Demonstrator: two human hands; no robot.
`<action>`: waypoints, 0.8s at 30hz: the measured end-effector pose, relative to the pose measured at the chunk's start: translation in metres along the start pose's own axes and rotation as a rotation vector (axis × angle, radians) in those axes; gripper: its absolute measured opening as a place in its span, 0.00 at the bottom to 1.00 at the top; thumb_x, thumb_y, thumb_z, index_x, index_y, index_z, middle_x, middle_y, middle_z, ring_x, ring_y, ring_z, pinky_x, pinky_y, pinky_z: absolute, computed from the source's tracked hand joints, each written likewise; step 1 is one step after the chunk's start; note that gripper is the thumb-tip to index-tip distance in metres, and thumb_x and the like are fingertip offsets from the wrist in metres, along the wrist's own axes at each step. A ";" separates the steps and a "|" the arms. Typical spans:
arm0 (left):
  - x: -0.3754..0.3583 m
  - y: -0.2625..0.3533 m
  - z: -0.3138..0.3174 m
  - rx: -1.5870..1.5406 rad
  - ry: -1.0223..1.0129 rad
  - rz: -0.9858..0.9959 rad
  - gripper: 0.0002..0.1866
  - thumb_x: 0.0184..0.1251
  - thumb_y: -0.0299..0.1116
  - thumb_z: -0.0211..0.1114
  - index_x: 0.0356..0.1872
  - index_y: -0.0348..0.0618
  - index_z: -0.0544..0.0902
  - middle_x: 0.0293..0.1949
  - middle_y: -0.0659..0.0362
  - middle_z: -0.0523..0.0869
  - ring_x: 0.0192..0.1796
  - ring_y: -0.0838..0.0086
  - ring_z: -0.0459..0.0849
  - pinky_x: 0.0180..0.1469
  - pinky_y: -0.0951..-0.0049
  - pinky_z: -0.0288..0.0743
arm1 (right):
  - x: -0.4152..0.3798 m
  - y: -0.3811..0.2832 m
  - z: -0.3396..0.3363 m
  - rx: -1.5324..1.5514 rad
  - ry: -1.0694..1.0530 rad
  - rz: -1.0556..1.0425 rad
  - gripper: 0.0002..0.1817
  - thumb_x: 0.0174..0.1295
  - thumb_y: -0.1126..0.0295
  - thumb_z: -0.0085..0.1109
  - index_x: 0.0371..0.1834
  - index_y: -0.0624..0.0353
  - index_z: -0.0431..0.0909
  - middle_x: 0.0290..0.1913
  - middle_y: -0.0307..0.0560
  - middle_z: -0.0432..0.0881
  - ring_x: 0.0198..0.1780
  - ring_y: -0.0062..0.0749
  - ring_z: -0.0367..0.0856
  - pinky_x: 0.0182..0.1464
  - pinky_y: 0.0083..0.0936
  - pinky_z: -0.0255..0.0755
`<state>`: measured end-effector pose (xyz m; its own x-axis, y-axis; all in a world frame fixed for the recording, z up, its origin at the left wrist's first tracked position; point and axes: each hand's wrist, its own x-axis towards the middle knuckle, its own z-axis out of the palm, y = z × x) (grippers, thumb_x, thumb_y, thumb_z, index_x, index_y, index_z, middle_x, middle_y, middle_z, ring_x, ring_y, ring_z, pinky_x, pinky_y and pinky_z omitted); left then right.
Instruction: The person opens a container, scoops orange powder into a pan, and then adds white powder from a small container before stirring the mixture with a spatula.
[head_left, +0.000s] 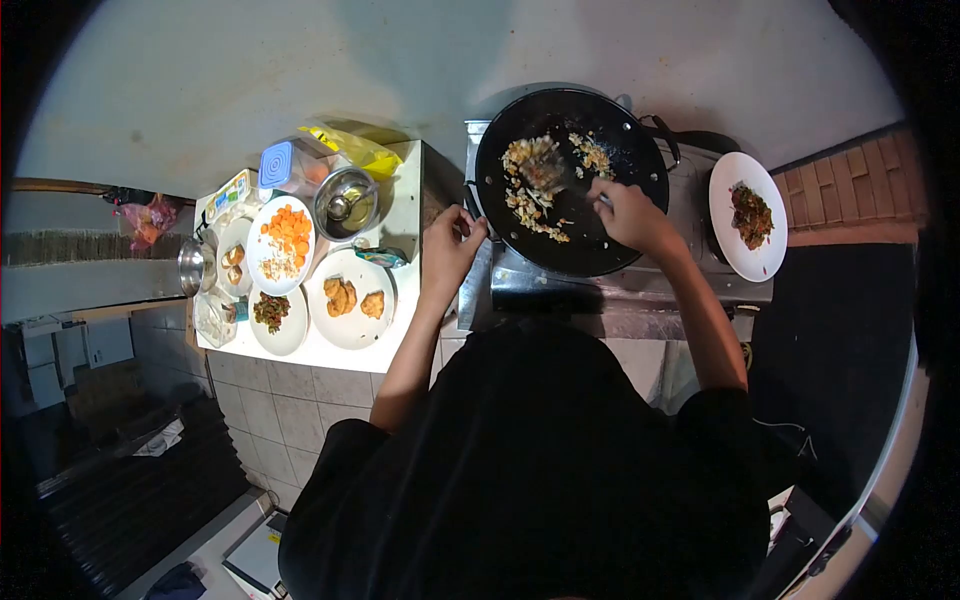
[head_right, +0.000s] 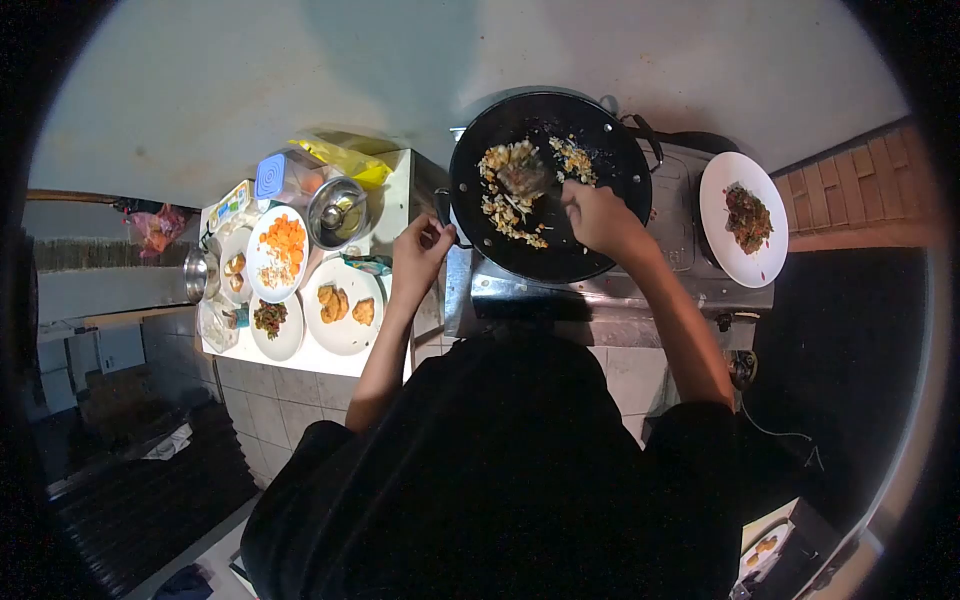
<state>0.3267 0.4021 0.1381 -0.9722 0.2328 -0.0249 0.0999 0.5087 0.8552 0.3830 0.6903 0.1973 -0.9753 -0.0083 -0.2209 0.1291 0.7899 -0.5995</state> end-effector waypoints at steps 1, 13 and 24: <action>0.000 0.000 0.000 0.003 -0.003 0.002 0.13 0.66 0.35 0.71 0.31 0.36 0.80 0.20 0.59 0.79 0.23 0.80 0.74 0.29 0.75 0.69 | 0.002 -0.001 0.001 -0.082 0.103 0.055 0.07 0.65 0.73 0.58 0.44 0.60 0.79 0.38 0.64 0.85 0.44 0.64 0.83 0.47 0.47 0.74; 0.001 -0.008 0.003 -0.022 0.036 0.037 0.12 0.65 0.33 0.70 0.30 0.36 0.79 0.19 0.60 0.78 0.22 0.83 0.72 0.28 0.77 0.67 | -0.039 0.000 -0.012 0.005 -0.061 0.001 0.08 0.64 0.71 0.56 0.44 0.61 0.78 0.36 0.66 0.83 0.43 0.68 0.81 0.46 0.52 0.75; 0.000 -0.005 0.000 -0.013 0.014 0.026 0.13 0.65 0.35 0.71 0.30 0.35 0.80 0.20 0.59 0.79 0.23 0.81 0.74 0.29 0.75 0.69 | -0.025 0.008 0.001 -0.112 -0.087 0.048 0.09 0.66 0.71 0.56 0.48 0.58 0.77 0.40 0.63 0.85 0.43 0.63 0.82 0.46 0.47 0.75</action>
<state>0.3257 0.3992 0.1338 -0.9722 0.2342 0.0047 0.1226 0.4915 0.8622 0.4084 0.6963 0.1967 -0.9486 -0.0184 -0.3160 0.1494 0.8541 -0.4981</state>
